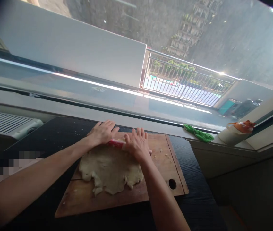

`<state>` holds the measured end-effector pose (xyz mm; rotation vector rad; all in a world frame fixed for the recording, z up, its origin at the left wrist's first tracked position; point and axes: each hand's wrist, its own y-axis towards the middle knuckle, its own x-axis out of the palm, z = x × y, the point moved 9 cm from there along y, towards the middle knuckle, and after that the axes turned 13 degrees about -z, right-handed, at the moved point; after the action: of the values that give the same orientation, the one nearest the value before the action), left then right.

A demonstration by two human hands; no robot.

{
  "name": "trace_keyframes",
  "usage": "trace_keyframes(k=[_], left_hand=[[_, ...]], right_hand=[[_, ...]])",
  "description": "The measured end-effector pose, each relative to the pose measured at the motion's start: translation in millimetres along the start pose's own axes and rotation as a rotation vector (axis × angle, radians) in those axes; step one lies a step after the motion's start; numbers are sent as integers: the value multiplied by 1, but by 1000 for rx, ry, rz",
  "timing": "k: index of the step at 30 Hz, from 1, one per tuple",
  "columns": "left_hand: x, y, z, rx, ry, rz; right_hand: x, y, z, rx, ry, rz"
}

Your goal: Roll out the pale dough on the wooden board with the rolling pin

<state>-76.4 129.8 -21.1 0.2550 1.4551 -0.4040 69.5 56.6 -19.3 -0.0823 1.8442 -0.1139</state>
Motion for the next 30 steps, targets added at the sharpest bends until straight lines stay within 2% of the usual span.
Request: trace_keyframes(k=[2, 3, 6, 8, 12, 14, 18, 20, 24, 26, 30], left_hand=[[-2, 8, 3, -6, -14, -21], [-1, 4, 4, 15, -7, -10], [5, -22, 8, 121, 37, 75], [7, -25, 6, 124, 48, 109], [8, 11, -2, -10, -9, 19], [9, 14, -1, -17, -18, -9], [11, -22, 8, 100, 42, 79], [9, -24, 8, 85, 40, 104], [3, 14, 6, 7, -12, 35], [3, 20, 6, -2, -21, 7], [8, -8, 9, 58, 16, 77]], right_hand=[[0, 13, 10, 69, 34, -44], [1, 11, 9, 51, 35, -51], [8, -9, -5, -110, -13, -9], [8, -10, -8, -148, -37, 16], [-2, 28, 16, 54, 3, -11], [-3, 32, 19, 79, 15, -28], [5, -4, -3, -131, -39, 18], [5, -6, -5, -162, -60, 26], [-8, 37, 19, 38, -29, 14], [-8, 44, 25, 85, -2, -11], [1, 13, 5, -115, -26, 24]])
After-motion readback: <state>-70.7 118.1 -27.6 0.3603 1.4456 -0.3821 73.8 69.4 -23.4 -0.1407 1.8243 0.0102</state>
